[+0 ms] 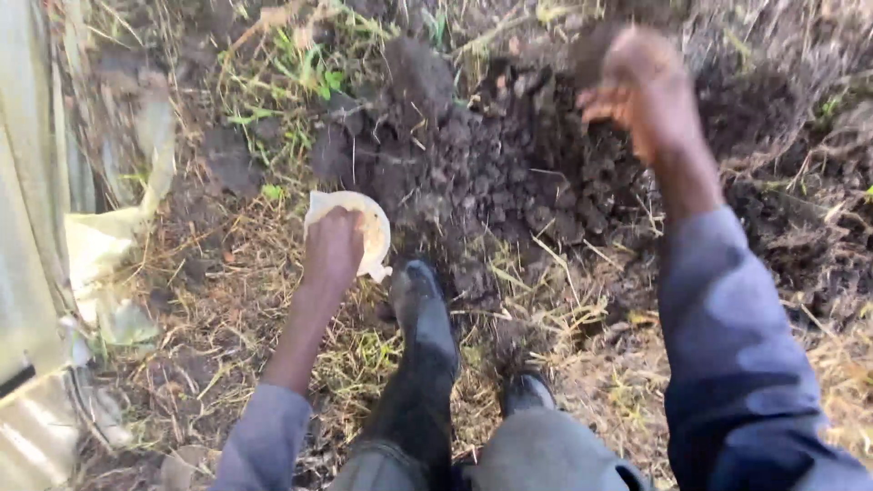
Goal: Planting seeds in the soil by hand from a small plastic container
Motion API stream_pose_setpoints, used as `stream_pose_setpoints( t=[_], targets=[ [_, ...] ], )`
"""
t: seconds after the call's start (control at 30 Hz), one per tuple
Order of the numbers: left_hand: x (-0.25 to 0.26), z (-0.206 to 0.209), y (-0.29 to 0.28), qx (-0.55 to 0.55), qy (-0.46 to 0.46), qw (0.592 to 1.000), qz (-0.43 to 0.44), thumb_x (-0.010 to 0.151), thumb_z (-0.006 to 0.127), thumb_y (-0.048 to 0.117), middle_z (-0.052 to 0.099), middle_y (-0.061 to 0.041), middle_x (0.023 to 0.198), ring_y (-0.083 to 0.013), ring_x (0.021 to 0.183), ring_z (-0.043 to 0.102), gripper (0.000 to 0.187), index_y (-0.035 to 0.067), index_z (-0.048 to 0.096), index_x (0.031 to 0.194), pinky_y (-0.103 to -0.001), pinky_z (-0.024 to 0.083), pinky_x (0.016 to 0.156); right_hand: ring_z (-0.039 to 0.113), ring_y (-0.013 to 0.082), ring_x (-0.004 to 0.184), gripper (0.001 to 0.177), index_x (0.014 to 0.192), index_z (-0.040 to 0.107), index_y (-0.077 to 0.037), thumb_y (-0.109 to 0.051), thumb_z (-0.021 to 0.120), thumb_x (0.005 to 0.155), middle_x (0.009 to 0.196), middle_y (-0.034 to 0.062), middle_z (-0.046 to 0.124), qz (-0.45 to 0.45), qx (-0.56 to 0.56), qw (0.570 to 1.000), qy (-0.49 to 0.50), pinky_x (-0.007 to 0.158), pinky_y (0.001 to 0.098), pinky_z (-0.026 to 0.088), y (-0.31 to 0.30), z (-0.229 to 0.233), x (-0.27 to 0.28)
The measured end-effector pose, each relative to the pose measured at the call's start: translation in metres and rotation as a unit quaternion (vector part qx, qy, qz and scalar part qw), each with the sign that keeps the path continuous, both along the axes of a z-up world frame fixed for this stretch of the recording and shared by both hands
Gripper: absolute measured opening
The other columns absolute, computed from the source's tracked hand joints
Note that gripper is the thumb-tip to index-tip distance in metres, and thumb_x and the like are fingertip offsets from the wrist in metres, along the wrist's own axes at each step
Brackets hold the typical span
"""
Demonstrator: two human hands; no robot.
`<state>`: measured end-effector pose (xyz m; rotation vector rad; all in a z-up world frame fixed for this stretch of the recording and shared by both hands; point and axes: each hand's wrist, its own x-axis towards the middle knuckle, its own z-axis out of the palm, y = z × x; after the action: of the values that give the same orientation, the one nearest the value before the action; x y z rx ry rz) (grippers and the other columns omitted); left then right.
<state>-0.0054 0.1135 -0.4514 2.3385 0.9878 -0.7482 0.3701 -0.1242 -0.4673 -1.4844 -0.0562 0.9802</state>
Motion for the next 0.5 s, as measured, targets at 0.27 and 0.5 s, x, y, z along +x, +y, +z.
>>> stream_pose_setpoints(
  t=[0.27,0.5],
  targets=[
    [0.003,0.042,-0.005,-0.026,-0.070,0.995,0.071,0.087,0.070,-0.003,0.071,-0.019,0.088,-0.0386,0.083,0.074,0.014,0.002,0.077,0.098,-0.045,0.060,0.073,0.072,0.0368,0.087,0.028,0.116,0.062,-0.001,-0.023,0.069,0.103,0.102,0.0221,0.070,0.225,-0.107,0.944,-0.218,0.070,0.0444,0.060,0.003,-0.020,-0.054],
    [0.000,0.092,0.016,-0.277,-0.145,0.899,0.308,0.090,0.071,0.004,0.070,-0.024,0.109,-0.0321,0.098,0.074,0.024,-0.003,0.071,0.113,-0.044,0.060,0.089,0.062,0.0443,0.094,0.017,0.107,0.065,-0.004,-0.013,0.071,0.093,0.102,0.0169,0.053,0.258,-0.247,0.794,-0.492,0.075,0.0527,0.053,-0.030,-0.116,-0.124]
  ],
)
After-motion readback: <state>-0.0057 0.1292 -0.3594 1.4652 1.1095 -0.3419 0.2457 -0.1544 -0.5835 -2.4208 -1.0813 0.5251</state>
